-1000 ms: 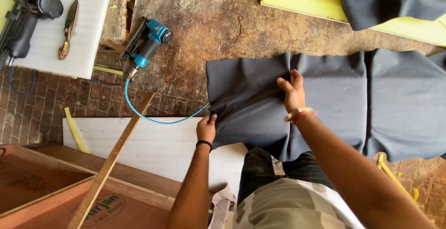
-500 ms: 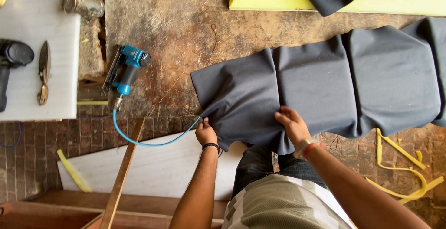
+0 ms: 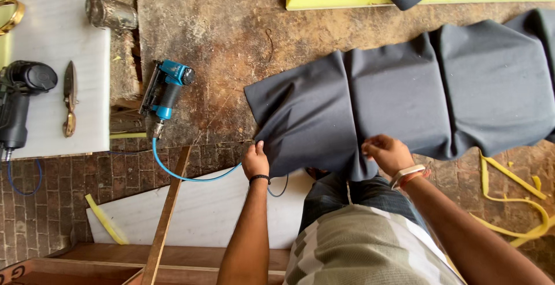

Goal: The person lays a dark gray fabric sheet over yellow foam panels on a workbench, smooths and aligns the fabric over each panel, cuts the fabric with scissors, and uses a pneumatic staple gun to fasten the fabric around a foam-covered panel.

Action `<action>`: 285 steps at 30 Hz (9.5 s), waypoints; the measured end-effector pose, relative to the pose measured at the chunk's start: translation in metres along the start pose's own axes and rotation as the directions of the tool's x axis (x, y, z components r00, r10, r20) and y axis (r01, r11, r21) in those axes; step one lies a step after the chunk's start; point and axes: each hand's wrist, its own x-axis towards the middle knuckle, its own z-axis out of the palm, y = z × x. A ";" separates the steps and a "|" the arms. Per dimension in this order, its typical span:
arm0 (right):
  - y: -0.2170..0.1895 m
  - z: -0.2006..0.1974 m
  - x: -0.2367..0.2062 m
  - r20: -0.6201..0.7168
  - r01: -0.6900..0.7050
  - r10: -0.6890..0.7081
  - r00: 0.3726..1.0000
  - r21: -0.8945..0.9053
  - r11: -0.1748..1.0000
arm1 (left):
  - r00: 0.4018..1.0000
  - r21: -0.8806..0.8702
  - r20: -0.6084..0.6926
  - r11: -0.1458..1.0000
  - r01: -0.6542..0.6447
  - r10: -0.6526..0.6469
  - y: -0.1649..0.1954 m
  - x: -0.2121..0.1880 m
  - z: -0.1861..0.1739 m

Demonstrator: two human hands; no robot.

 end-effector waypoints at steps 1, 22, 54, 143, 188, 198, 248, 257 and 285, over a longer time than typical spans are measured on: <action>0.001 -0.007 -0.003 -0.063 0.049 -0.052 0.997 -0.055 0.997 | 1.000 0.004 0.001 1.000 -0.027 0.027 0.001 0.001 0.000; -0.005 -0.042 0.031 0.013 0.309 -0.425 0.905 -0.708 0.636 | 0.843 0.325 0.185 0.778 -0.538 0.505 0.151 0.080 -0.022; -0.027 -0.150 0.122 -0.064 0.327 -0.495 0.867 -0.675 0.661 | 0.940 0.039 -0.308 0.985 0.168 -0.148 0.087 0.008 -0.054; -0.367 -0.153 0.199 0.735 0.920 -0.648 -0.200 -0.086 -0.382 | 0.997 -0.798 -0.070 0.599 -0.061 0.008 0.334 -0.038 -0.021; -0.225 -0.327 0.223 -0.090 0.420 -0.915 0.394 -0.867 0.266 | 0.895 -0.894 0.349 0.383 0.231 0.276 0.359 0.229 -0.041; -0.363 -0.125 0.185 0.653 0.521 -0.656 0.379 0.436 0.734 | 0.417 0.010 -0.164 0.424 -0.906 0.894 0.447 0.195 -0.173; -0.521 0.249 0.149 0.549 0.746 -0.505 0.665 -0.517 0.420 | 0.966 -0.694 0.156 0.719 -0.041 0.206 0.070 0.341 -0.163; -0.618 0.462 0.073 0.624 0.918 -0.675 0.394 -0.225 0.328 | 0.888 -0.628 0.454 0.731 0.266 0.066 0.006 0.347 -0.146; -0.462 0.304 0.015 0.492 0.139 -0.287 0.822 0.314 0.939 | 0.815 -0.577 0.512 0.811 0.093 0.271 0.021 0.317 -0.127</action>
